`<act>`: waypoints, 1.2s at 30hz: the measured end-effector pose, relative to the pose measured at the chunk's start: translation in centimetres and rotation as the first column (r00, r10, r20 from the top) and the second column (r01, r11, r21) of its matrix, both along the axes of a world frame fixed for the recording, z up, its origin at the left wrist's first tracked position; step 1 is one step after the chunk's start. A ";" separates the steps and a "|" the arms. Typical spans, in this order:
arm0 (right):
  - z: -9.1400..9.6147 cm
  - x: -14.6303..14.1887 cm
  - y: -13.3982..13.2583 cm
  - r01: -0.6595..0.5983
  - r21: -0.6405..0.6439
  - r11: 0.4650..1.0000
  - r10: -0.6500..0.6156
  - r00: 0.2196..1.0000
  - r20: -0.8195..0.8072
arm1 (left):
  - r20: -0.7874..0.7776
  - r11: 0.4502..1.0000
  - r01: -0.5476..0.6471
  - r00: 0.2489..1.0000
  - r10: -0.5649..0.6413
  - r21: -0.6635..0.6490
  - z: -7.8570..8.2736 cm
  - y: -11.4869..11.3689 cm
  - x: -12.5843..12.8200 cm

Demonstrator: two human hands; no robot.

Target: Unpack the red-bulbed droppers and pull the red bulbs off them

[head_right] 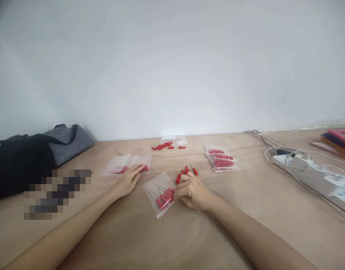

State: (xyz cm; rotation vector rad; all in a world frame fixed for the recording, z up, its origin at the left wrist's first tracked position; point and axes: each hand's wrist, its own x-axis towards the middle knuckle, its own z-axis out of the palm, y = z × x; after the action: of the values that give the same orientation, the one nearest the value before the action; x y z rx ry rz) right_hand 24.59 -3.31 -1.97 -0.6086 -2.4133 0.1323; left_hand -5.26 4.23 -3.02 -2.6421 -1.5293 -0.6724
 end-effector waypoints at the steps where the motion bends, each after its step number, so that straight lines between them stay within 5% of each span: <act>1: 0.2 0.1 -0.1 -0.046 -0.041 0.998 0.045 0.999 -0.006 | 0.001 1.000 0.000 1.000 0.000 -0.022 -0.2 0.3 0.2; 5: 0.2 0.1 -0.1 -0.148 -0.127 0.981 0.141 0.988 -0.066 | 0.018 0.997 0.016 1.000 -0.014 -0.075 -0.1 1.3 2.0; 10: -1.5 -1.0 0.8 -0.050 -0.074 0.996 0.039 0.989 -0.145 | 0.163 0.999 -0.043 0.986 0.042 -0.001 1.0 0.8 3.9; 13: -2.2 -1.6 1.1 0.039 -0.047 0.998 -0.045 0.989 -0.142 | 0.213 0.992 0.089 0.971 -0.107 0.090 1.9 -1.4 4.4; 16: -2.1 -1.7 0.9 0.200 -0.001 0.980 -0.199 0.976 -0.084 | 0.048 0.928 0.363 0.932 -0.360 -0.086 2.5 -4.2 4.7; 20: -1.5 -1.0 0.1 0.371 0.002 0.929 -0.371 0.927 -0.049 | -0.080 0.881 0.349 0.916 -0.392 -0.318 2.7 -6.6 4.6; 25: -1.3 -0.8 -0.7 0.310 -0.012 0.951 -0.311 0.950 -0.016 | -0.129 0.916 0.225 0.951 -0.281 -0.333 3.0 -7.2 4.5; 32: -1.2 -1.8 -0.7 0.263 0.022 0.965 -0.263 0.959 0.100 | -0.113 0.882 0.368 0.903 -0.414 -0.293 3.8 -6.9 6.6; 36: -1.2 -1.7 -0.7 0.242 0.017 0.970 -0.243 0.964 0.110 | -0.050 0.882 0.350 0.922 -0.384 -0.317 3.3 -6.6 7.3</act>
State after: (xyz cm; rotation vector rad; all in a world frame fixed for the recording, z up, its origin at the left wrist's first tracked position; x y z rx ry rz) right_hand 22.92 -4.00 -3.20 -0.9260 -2.4211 -0.0100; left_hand 2.02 -2.34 0.29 -3.1833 -1.1916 -0.3031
